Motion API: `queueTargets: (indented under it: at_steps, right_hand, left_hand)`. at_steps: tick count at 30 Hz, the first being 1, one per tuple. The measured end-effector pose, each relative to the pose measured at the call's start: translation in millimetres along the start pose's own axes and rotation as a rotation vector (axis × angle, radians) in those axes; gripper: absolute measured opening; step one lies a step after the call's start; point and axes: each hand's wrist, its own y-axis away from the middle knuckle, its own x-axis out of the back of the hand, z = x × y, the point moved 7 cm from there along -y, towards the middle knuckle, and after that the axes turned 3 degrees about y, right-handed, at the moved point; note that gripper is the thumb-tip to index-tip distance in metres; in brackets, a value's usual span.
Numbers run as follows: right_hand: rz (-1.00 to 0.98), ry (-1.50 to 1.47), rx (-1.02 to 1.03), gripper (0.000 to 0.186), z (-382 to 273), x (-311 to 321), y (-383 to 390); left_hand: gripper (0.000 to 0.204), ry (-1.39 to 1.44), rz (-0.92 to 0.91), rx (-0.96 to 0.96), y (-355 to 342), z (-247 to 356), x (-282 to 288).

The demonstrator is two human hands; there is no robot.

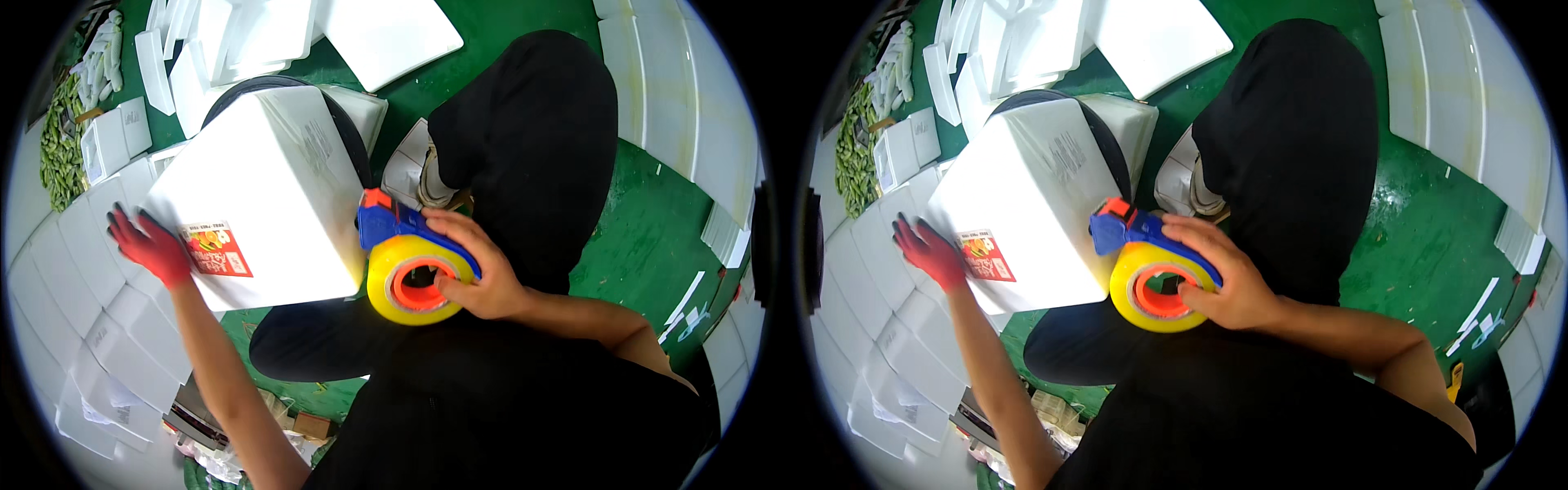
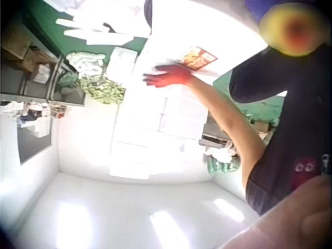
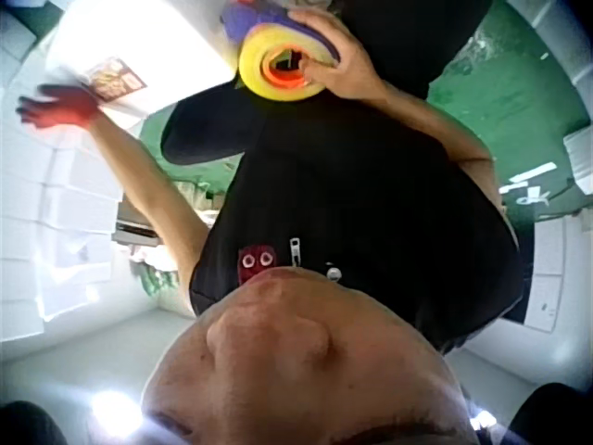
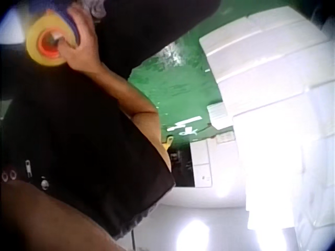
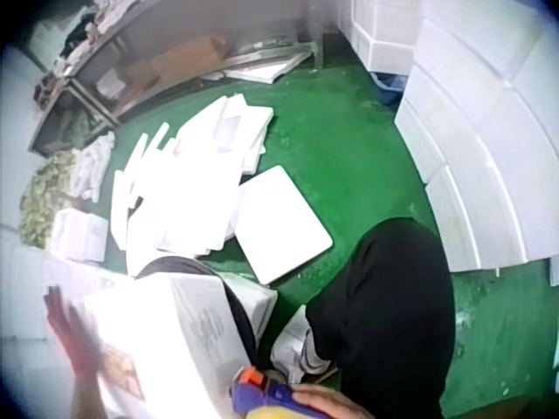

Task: The person prepares a tape dispenser and applies yellow packing tape to secure the lids of multiple white polystyrene foam boxes filled with produce, placing each box on a low rotating turntable to facilitate taping all sides.

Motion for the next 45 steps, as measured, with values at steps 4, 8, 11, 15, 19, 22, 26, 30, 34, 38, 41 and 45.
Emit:
queueTargets:
  at_steps: [4,8,11,15,19,22,26,30,34,38,41,45]
  right_hand:
    - [0.037,0.048,0.020,0.065,7.2,3.1,-6.1]
    - [0.013,0.048,0.071,0.066,6.6,4.3,4.8]
    - [-0.058,0.112,0.069,0.068,12.6,-1.2,24.3]
    - [-0.199,0.070,0.014,0.067,17.7,-13.3,36.2]
    - [-0.190,0.057,0.060,0.068,17.9,-6.5,37.8]
    - [-0.362,0.167,0.107,0.068,22.1,-7.8,18.9]
    - [-0.526,0.301,0.159,0.062,30.4,-61.4,-44.8]
    - [-0.564,0.392,0.162,0.059,29.5,-159.1,-37.2]
    - [-0.947,0.243,0.031,0.065,-26.2,-108.3,-9.3]
    - [-0.539,-0.509,-0.086,0.071,-76.8,-25.3,-62.8]
    - [-0.178,-1.044,-0.197,0.040,-61.7,-32.6,-203.4]
    - [0.033,-0.931,-0.305,0.038,-41.6,-79.8,-240.5]
  left_hand:
    - [0.070,0.230,-0.451,-0.567,107.3,195.2,9.7]
    - [0.074,0.130,-0.442,-0.422,92.1,207.6,0.6]
    - [0.069,0.116,-0.388,-0.329,85.8,208.2,-7.3]
    - [0.063,0.048,-0.324,-0.193,74.3,204.3,-20.9]
    - [0.063,0.063,-0.333,-0.174,75.1,207.8,-21.7]
    - [0.064,0.044,-0.345,-0.219,83.2,203.7,-16.8]
    - [0.069,0.065,-0.362,-0.382,97.3,208.0,-5.6]
    - [0.069,0.093,-0.347,-0.485,98.8,213.0,0.5]
    - [0.068,0.072,-0.423,-0.501,130.3,180.3,29.0]
    - [0.079,0.549,0.248,0.692,186.7,18.4,39.0]
    - [0.066,1.427,-0.024,0.964,176.8,1.1,-0.9]
    - [0.071,1.166,-0.012,0.945,189.7,-33.5,3.3]
